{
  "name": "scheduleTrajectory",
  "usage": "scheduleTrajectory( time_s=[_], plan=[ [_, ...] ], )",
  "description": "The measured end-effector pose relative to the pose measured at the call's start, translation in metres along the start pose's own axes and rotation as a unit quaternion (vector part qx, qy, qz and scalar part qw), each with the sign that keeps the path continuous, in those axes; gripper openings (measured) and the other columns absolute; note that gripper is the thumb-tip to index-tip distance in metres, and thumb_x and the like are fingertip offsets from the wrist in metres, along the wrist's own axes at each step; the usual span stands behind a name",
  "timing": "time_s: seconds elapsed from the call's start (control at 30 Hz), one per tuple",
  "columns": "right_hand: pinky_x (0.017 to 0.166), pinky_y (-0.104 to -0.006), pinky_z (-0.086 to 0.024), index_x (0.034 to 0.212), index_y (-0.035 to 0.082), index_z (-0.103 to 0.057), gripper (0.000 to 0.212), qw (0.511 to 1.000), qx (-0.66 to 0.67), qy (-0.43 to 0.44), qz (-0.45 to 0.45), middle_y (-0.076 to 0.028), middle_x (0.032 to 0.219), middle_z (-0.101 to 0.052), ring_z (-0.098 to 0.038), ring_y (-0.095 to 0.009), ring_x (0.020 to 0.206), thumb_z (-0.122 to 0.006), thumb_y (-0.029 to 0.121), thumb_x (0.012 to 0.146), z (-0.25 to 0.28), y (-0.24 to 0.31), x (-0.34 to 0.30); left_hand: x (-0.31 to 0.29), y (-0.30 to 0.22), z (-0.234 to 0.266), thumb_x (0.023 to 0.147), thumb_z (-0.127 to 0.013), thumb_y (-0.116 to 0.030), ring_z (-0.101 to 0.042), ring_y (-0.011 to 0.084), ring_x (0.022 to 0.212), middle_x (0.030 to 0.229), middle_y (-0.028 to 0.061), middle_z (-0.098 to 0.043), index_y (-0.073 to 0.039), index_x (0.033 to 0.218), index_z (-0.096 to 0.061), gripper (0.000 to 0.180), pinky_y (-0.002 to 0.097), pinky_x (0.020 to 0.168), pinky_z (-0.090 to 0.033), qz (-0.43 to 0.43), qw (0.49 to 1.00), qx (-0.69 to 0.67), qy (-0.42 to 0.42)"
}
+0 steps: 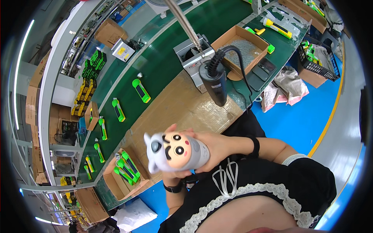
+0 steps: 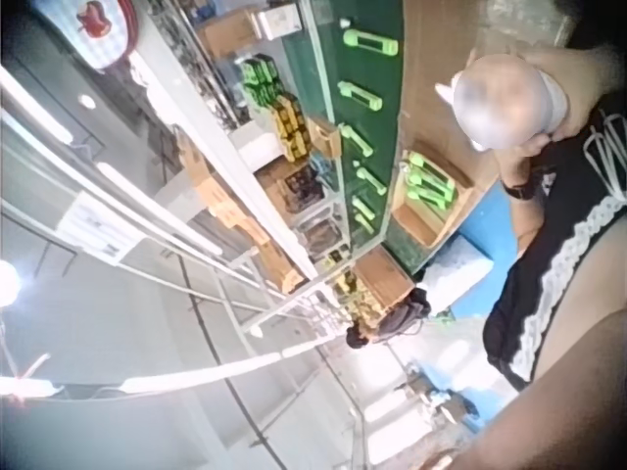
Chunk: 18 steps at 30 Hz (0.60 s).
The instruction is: The recorder is using an electric screwdriver to assemble components of solar-powered green flashlights on a factory assembly line.
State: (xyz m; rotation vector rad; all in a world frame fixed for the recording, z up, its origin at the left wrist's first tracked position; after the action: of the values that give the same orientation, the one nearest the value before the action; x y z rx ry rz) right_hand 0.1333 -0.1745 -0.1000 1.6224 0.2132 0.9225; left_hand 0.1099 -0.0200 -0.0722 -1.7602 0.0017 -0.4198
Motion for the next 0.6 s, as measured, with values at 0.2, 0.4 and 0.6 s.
scheduleTrajectory(
  time_s=[0.2, 0.4, 0.6],
  plan=[
    [0.074, -0.0409, -0.051, 0.122, 0.000, -0.041, 0.083, 0.976, -0.178, -0.128, 0.006, -0.021, 0.101, -0.058, -0.061, -0.038, 0.088, -0.080, 0.026, 0.054, -0.005, -0.007, 0.005, -0.007, 0.003, -0.015, 0.054, -0.084, -0.035, -0.051, 0.0287, 0.114, 0.119, 0.0180, -0.053, -0.001, 0.130, -0.037, 0.096, 0.0412, 0.098, -0.040, 0.040, 0.978, 0.116, -0.167],
    [0.071, -0.0387, -0.052, 0.109, -0.001, -0.049, 0.071, 0.988, -0.137, -0.069, 0.031, -0.019, 0.093, -0.061, -0.062, -0.035, 0.082, -0.081, 0.031, 0.054, -0.001, -0.008, 0.012, 0.007, 0.017, 0.013, 0.047, -0.086, -0.029, -0.052, 0.0287, 0.109, 0.112, 0.0144, -0.056, -0.003, 0.118, -0.046, 0.085, 0.0450, 0.101, -0.036, -0.090, 0.995, 0.030, 0.011],
    [0.067, -0.0314, -0.053, 0.095, 0.001, -0.056, 0.057, 0.992, -0.045, 0.082, 0.087, -0.013, 0.087, -0.063, -0.064, -0.027, 0.074, -0.082, 0.032, 0.054, -0.009, -0.016, 0.016, 0.017, -0.002, 0.003, 0.083, -0.055, -0.030, -0.062, 0.0299, 0.084, 0.081, 0.0183, -0.065, 0.000, 0.090, -0.058, 0.031, 0.0383, 0.080, -0.044, -0.141, 0.985, 0.057, 0.082]
  ],
)
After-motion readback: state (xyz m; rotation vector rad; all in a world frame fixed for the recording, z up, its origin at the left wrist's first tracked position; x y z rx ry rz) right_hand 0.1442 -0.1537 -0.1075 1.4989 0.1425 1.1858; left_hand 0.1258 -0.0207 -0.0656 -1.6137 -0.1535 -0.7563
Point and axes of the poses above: each hand's wrist, its own x-axis towards the middle knuckle, its own z-axis out of the back of the hand, y = z × x, the point moved 1 cm from there along x, towards the middle knuckle
